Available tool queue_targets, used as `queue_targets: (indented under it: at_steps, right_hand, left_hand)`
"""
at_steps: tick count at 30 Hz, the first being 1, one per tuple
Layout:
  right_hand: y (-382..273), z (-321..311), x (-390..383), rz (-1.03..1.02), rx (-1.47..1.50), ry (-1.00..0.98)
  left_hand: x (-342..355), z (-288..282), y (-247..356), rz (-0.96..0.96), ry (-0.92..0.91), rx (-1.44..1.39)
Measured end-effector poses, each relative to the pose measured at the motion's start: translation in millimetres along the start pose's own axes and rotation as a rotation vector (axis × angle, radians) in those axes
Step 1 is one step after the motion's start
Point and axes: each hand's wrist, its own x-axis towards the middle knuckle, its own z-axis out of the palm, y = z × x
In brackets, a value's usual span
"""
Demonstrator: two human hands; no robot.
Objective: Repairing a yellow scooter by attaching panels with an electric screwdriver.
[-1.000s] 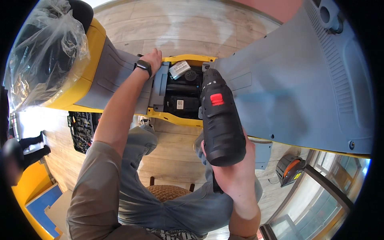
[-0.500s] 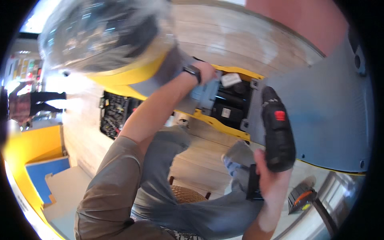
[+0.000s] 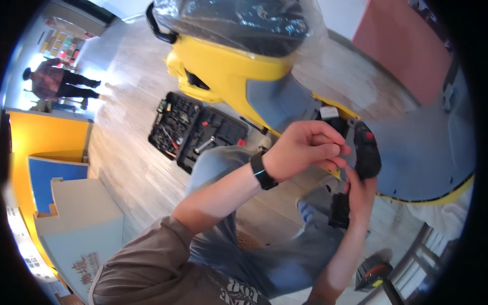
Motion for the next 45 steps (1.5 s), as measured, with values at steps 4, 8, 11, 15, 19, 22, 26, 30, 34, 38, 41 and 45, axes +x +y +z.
queue_targets:
  at_steps: [4,8,11,15,19,22,26,30,34,38,41,45]
  right_hand:
    - [-4.5,17.4,-11.6,-0.048,0.033,-0.061]
    - [11.3,13.4,-9.8,-0.139,-0.082,-0.082]
    - [9.3,15.0,-6.3,-0.031,-0.110,-0.063]
    - [-0.7,13.0,-5.7,-0.038,-0.158,-0.067]
    - [-5.7,16.7,-7.6,-0.030,-0.079,-0.081]
    - [-9.8,21.7,-10.1,-0.025,0.028,-0.104]
    - [-18.4,23.4,-12.8,0.031,0.217,-0.093]
    - [-29.4,21.8,-14.8,0.121,0.411,-0.062]
    - [-37.1,39.4,-10.5,0.170,0.549,-0.083]
    - [-40.2,33.6,-14.5,0.221,0.586,-0.040]
    - [-37.9,41.7,-17.1,0.187,0.502,-0.078]
    - [-33.0,55.1,-18.8,0.167,0.407,-0.090]
  left_hand:
    - [-36.6,17.6,-25.0,0.455,0.161,0.301]
    - [-62.2,20.4,-5.9,0.829,0.092,1.136]
    - [-61.2,14.1,-11.8,0.892,0.036,1.043]
    - [-59.2,8.8,-18.8,1.028,0.016,0.951]
    - [-57.8,8.1,-18.8,1.097,0.031,0.926]
    - [-67.7,5.4,-4.2,0.939,0.003,1.103]
    - [-67.4,13.5,-11.7,1.044,0.092,1.171]
    - [-67.9,27.4,-10.0,1.035,0.164,0.868]
    - [-102.2,1.6,38.3,0.705,0.243,0.754]
    - [-126.3,-114.1,37.8,0.499,0.553,0.660]
    - [-177.7,-269.3,-46.7,0.340,0.959,0.551]
    - [-306.3,-397.6,-219.8,-0.198,1.229,0.570]
